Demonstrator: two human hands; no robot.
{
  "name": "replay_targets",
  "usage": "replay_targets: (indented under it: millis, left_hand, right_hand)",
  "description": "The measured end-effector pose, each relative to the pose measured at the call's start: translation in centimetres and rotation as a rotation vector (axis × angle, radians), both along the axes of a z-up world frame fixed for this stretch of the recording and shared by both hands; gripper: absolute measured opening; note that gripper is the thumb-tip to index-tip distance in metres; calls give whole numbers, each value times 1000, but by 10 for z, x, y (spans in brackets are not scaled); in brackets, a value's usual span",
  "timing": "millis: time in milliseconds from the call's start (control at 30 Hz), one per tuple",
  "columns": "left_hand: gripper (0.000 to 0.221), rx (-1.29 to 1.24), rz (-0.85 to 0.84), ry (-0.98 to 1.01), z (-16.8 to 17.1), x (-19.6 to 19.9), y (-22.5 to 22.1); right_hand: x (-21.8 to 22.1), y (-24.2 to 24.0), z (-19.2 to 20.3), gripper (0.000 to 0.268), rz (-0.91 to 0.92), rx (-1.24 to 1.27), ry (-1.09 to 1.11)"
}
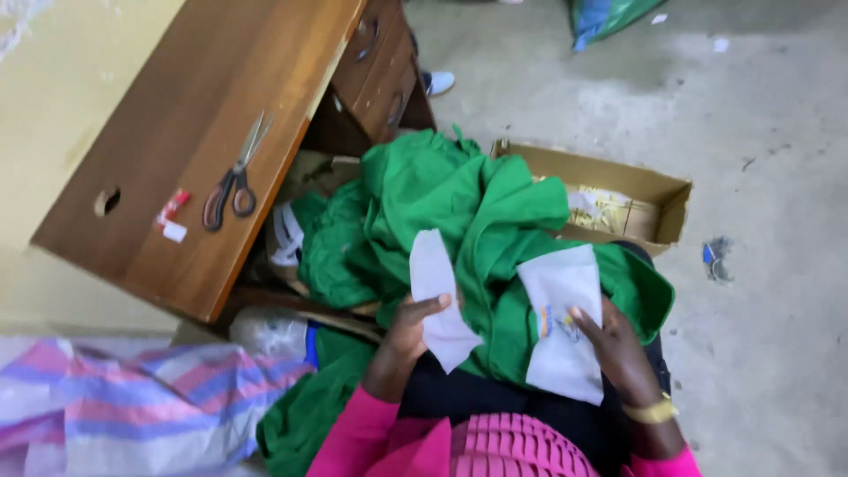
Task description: Trimming loose threads and excess fabric from embroidered logos on green garments using scissors.
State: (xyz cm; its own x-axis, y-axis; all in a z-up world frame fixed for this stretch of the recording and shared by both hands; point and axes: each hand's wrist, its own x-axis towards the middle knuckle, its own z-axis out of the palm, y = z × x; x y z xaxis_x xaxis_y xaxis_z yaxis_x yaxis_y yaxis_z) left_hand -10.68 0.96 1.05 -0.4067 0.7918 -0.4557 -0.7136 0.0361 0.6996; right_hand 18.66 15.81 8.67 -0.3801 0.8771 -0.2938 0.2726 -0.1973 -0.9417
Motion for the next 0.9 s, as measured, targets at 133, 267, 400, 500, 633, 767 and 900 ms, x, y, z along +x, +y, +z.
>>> replay_targets:
  millis: [133,267,400,500,633,767,900]
  left_hand:
    - [41,147,-624,9,36,65,4]
    - [18,48,-528,157,4,152,36]
    - [30,55,-424,670,-31,178,75]
    - [18,-178,-362,853,-46,190,91]
    - [26,-126,-381,1153,-29,202,93]
    - [24,-116,-432,1122,-19,203,98]
    - [28,-151,-530,1295,-18,209,104]
  right_hand:
    - [37,5,-30,27,51,-179,64]
    - [48,-1,-52,13,-75,-209,159]
    - [54,-18,-59,19,-151,-181,126]
    - [63,-19,-65,21,-199,-83,-4]
    - [73,-28,-72,41,-171,139,-158]
    - [73,-29,-77,49,-196,245,-315]
    - [70,-35,-76,61,-205,355,-371]
